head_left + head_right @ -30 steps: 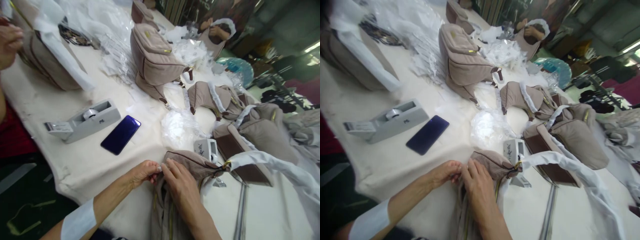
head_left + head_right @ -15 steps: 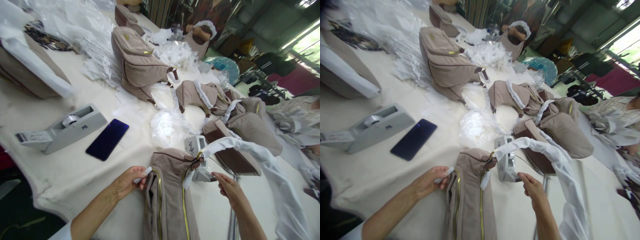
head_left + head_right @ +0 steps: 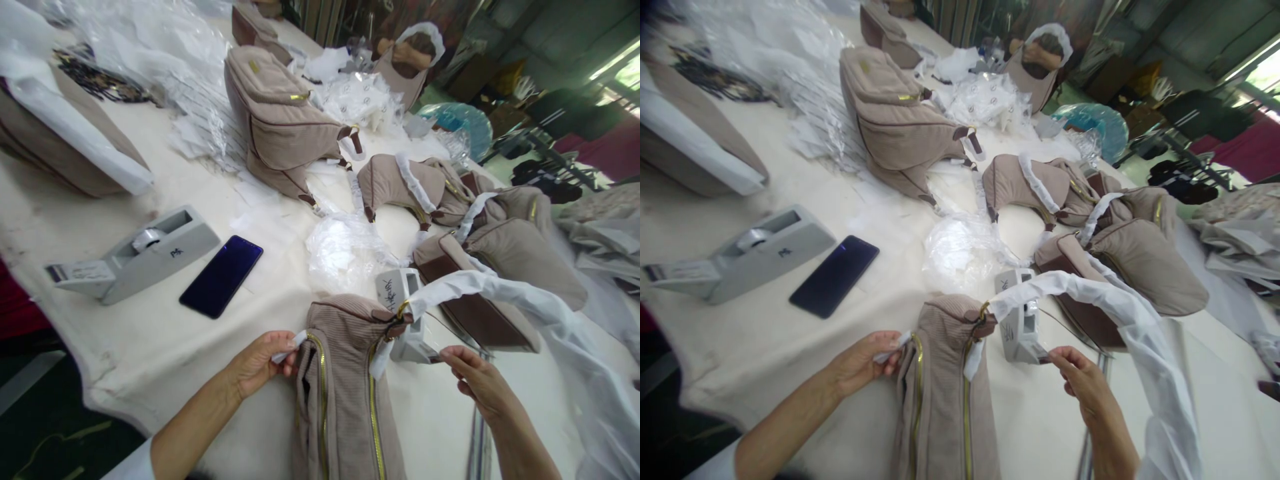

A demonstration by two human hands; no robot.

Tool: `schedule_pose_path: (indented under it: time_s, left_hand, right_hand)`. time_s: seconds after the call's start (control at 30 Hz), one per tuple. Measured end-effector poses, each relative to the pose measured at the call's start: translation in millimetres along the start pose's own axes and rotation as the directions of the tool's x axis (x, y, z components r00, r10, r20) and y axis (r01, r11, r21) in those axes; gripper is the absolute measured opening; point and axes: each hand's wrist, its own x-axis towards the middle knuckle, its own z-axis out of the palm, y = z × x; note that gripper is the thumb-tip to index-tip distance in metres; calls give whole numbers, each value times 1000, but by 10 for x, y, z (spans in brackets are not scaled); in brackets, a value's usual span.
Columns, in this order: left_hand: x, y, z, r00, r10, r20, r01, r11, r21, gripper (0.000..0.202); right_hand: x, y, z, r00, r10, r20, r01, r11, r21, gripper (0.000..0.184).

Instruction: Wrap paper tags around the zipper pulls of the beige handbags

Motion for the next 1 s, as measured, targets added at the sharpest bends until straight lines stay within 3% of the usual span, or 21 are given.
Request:
schedule_pose_path:
  time_s: [0.13, 0.23, 0.37, 0.63, 0.83, 0.93, 1.0]
  left_hand:
    - [4, -25, -17, 1000, -6, 7, 6, 1000, -1, 26]
    - [4, -33, -20, 1000, -3, 8, 3, 1000, -10, 26]
    - [-8, -18, -15, 1000, -23, 15, 23, 1000, -8, 27]
    - [6, -18, -6, 999, -35, 8, 35, 999, -14, 27]
    - [9, -14, 0, 1000, -29, -3, 29, 1000, -6, 30]
    - [8, -30, 26, 1000, -6, -18, 5, 1000, -14, 31]
    - [5, -50, 67, 1000, 19, -20, -20, 1000, -20, 32]
  right_hand:
    - [-64, -168, -5, 1000, -19, 9, 19, 1000, -6, 44]
    - [-107, -133, 4, 1000, -9, 25, 9, 1000, 18, 50]
    - [-165, 103, 2, 996, 72, 50, -78, 990, 118, 54]
    - [-174, 414, -47, 977, 180, 117, -203, 952, 231, 38]
    - [38, 765, 175, 976, 215, 38, -218, 958, 188, 41]
    - [-96, 983, 228, 967, 253, -24, -247, 959, 139, 45]
    - [-288, 996, 159, 975, 215, -63, -207, 972, 111, 51]
